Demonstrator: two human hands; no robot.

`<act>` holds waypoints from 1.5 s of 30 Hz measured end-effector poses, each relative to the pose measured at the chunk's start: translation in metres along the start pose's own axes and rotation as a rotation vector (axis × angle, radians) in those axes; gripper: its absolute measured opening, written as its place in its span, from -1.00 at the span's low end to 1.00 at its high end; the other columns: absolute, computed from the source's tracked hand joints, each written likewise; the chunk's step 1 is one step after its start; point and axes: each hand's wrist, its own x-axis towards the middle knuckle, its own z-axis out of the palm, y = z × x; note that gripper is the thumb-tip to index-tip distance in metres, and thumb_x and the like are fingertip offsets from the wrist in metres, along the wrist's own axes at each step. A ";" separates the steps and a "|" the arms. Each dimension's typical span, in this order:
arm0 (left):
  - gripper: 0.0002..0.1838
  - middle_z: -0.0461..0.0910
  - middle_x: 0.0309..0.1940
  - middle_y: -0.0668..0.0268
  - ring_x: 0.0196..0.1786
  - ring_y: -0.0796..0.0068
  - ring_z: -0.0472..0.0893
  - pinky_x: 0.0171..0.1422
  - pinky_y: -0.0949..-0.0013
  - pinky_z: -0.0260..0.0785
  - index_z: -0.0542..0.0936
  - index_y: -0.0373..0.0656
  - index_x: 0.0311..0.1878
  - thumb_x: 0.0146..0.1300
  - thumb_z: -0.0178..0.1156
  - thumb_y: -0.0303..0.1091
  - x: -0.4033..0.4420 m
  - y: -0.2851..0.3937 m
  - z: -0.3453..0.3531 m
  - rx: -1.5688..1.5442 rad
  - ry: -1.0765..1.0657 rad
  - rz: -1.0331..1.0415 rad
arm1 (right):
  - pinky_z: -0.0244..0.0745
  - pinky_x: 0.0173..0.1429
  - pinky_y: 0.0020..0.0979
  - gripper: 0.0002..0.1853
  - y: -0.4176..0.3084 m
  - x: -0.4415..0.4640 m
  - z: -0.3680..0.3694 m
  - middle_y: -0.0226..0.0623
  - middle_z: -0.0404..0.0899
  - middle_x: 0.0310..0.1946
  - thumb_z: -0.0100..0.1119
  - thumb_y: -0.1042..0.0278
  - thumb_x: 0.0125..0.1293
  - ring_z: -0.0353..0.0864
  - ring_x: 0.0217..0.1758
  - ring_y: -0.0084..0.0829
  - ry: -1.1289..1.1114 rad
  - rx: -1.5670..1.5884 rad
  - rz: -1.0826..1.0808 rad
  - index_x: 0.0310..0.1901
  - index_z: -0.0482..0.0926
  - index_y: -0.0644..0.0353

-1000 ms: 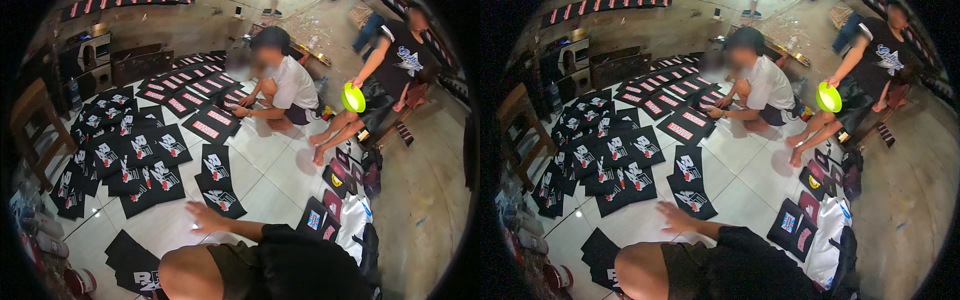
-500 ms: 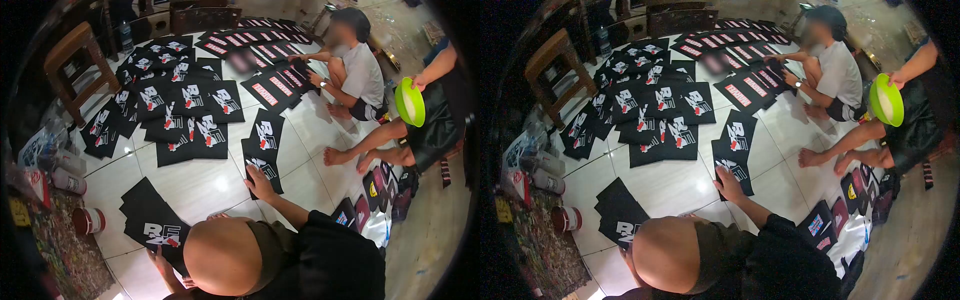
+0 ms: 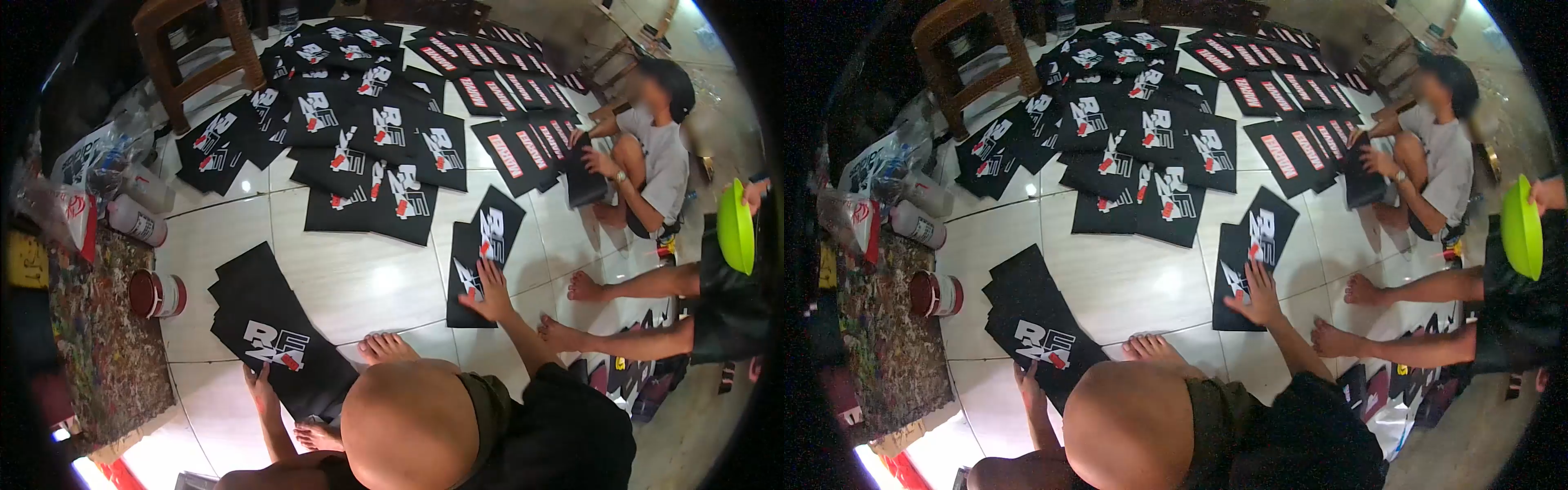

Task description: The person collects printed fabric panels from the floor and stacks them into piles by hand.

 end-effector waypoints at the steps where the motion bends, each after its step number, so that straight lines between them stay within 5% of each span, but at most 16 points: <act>1: -0.47 0.47 0.14 0.16 0.15 0.31 0.49 0.22 0.29 0.35 0.30 -0.22 0.30 0.24 0.08 -0.64 -0.006 0.003 0.005 -0.018 0.035 -0.013 | -0.22 0.52 -0.03 0.09 -0.011 -0.026 -0.006 0.13 -0.07 0.46 0.22 -0.34 0.09 -0.09 0.52 0.05 -0.111 -0.052 -0.061 0.41 0.04 0.36; 2: -0.50 0.48 0.11 0.16 0.14 0.33 0.48 0.24 0.33 0.31 0.32 -0.25 0.27 0.24 0.07 -0.65 -0.010 0.005 0.010 -0.040 0.066 -0.027 | -0.23 0.52 -0.05 0.10 -0.019 -0.049 -0.012 0.14 -0.10 0.47 0.19 -0.36 0.10 -0.11 0.54 0.00 -0.218 -0.109 -0.119 0.43 0.01 0.34; 4: -0.52 0.49 0.09 0.16 0.13 0.33 0.49 0.23 0.32 0.33 0.32 -0.25 0.25 0.25 0.07 -0.64 -0.014 0.005 0.016 -0.045 0.076 -0.036 | 0.15 0.37 -0.08 -0.20 -0.046 -0.079 -0.018 0.14 0.31 0.27 0.21 -0.17 0.20 0.27 0.34 0.01 -0.086 -0.227 -0.286 0.29 0.30 0.29; 8: -0.54 0.50 0.06 0.19 0.12 0.34 0.50 0.22 0.33 0.33 0.34 -0.22 0.23 0.25 0.08 -0.62 -0.017 -0.002 0.012 -0.068 0.086 -0.058 | 0.12 0.34 0.09 -0.32 -0.025 -0.089 0.022 -0.18 0.24 0.34 0.24 0.11 0.21 0.19 0.37 -0.05 -0.038 -0.003 -0.074 0.37 0.26 -0.06; 13: -0.50 0.50 0.08 0.22 0.11 0.36 0.51 0.20 0.34 0.35 0.34 -0.20 0.25 0.22 0.13 -0.58 -0.005 -0.009 0.003 0.010 0.122 -0.031 | 0.29 0.20 0.02 -0.59 -0.025 -0.033 0.056 -0.05 0.47 0.11 0.13 0.15 0.32 0.42 0.18 0.00 0.128 0.014 -0.276 0.15 0.50 0.13; 16: -0.45 0.46 0.15 0.14 0.17 0.30 0.49 0.25 0.30 0.35 0.28 -0.23 0.32 0.25 0.11 -0.54 -0.001 -0.002 0.009 0.028 0.126 -0.047 | 0.43 0.03 -0.10 -0.59 -0.103 0.012 0.069 -0.06 0.58 -0.13 0.21 0.09 0.27 0.53 -0.07 0.01 0.071 0.313 -0.045 -0.02 0.53 0.25; 18: -0.50 0.45 0.16 0.12 0.19 0.31 0.48 0.26 0.31 0.35 0.29 -0.25 0.31 0.29 0.06 -0.51 0.001 -0.010 0.000 0.147 0.086 -0.013 | 0.45 -0.26 -0.15 -0.89 -0.193 0.025 0.031 -0.25 0.56 -0.46 0.20 0.36 0.23 0.52 -0.39 -0.06 0.144 0.379 -0.387 -0.32 0.56 0.21; 22: -0.62 0.48 0.12 0.17 0.16 0.40 0.50 0.21 0.35 0.40 0.34 -0.18 0.26 0.41 -0.08 -0.34 -0.002 0.006 0.003 -0.137 -0.051 -0.111 | 0.50 -0.04 -0.25 -0.87 -0.323 0.016 0.013 -0.23 0.56 -0.17 0.17 0.39 0.10 0.57 -0.07 -0.24 0.005 0.511 -1.204 -0.28 0.52 0.12; 24: -0.63 0.53 0.04 0.25 0.06 0.43 0.54 0.12 0.37 0.43 0.37 -0.15 0.23 0.45 -0.15 -0.25 -0.007 0.011 -0.009 -0.325 -0.167 -0.169 | 0.48 0.04 -0.24 -0.86 -0.339 -0.005 0.056 -0.22 0.55 -0.09 0.16 0.38 0.12 0.54 0.01 -0.25 -0.153 0.372 -1.292 -0.25 0.52 0.11; 25: -0.65 0.56 -0.06 0.30 -0.06 0.47 0.56 0.05 0.41 0.44 0.42 -0.17 0.18 0.46 -0.13 -0.22 -0.010 0.024 0.002 -0.353 0.055 -0.299 | 0.45 0.13 -0.23 -0.84 -0.344 -0.012 0.076 -0.22 0.53 -0.01 0.14 0.38 0.14 0.52 0.09 -0.26 -0.281 0.185 -1.347 -0.22 0.52 0.10; 28: -0.68 0.60 -0.14 0.31 -0.11 0.51 0.60 0.02 0.40 0.46 0.48 -0.18 0.14 0.37 0.05 -0.31 -0.012 0.032 0.018 -0.009 -0.003 -0.195 | 0.40 0.22 -0.23 -0.82 -0.333 -0.006 0.092 -0.21 0.54 0.02 0.17 0.28 0.17 0.50 0.15 -0.24 -0.240 0.170 -1.505 -0.21 0.53 0.11; 29: -0.68 0.60 -0.14 0.31 -0.11 0.51 0.60 0.02 0.40 0.46 0.48 -0.18 0.14 0.37 0.05 -0.31 -0.012 0.029 0.017 -0.015 -0.009 -0.195 | 0.34 0.27 -0.20 -0.73 -0.322 0.002 0.085 -0.19 0.54 0.05 0.25 0.17 0.18 0.46 0.21 -0.20 -0.460 0.304 -1.457 -0.19 0.54 0.15; 32: -0.64 0.59 -0.05 0.27 0.03 0.44 0.58 0.16 0.38 0.42 0.45 -0.23 0.16 0.29 0.08 -0.49 -0.013 0.021 0.011 0.124 -0.068 -0.182 | 0.27 0.33 -0.17 -0.54 -0.283 0.046 0.061 -0.14 0.49 0.12 0.31 0.04 0.14 0.39 0.27 -0.16 -0.385 0.559 -1.114 -0.05 0.52 0.19; 36: -0.57 0.58 0.03 0.20 0.07 0.35 0.57 0.23 0.38 0.38 0.43 -0.27 0.19 0.21 0.04 -0.60 -0.018 0.005 0.008 0.018 -0.068 -0.119 | 0.09 0.43 -0.01 -0.18 -0.199 0.153 0.055 -0.01 0.23 0.35 0.38 0.01 0.06 0.17 0.42 0.08 0.331 0.133 -0.484 0.31 0.28 0.20; 41: -0.55 0.58 0.01 0.24 0.07 0.40 0.55 0.23 0.39 0.34 0.45 -0.27 0.18 0.17 0.04 -0.57 -0.017 -0.011 0.005 0.055 0.063 -0.074 | -0.19 0.51 0.14 0.10 -0.190 0.225 0.045 -0.12 -0.15 0.52 0.44 0.31 -0.12 -0.15 0.55 0.07 0.158 -0.032 -0.374 0.48 -0.01 0.03; 45: -0.56 0.58 0.01 0.23 0.06 0.41 0.55 0.21 0.41 0.35 0.44 -0.27 0.17 0.17 0.03 -0.58 -0.018 -0.001 0.013 0.027 0.062 -0.107 | -0.14 0.50 0.16 0.09 -0.213 0.244 0.054 -0.24 -0.02 0.50 0.42 0.41 -0.18 -0.09 0.53 0.10 0.046 -0.080 -0.360 0.46 0.06 -0.05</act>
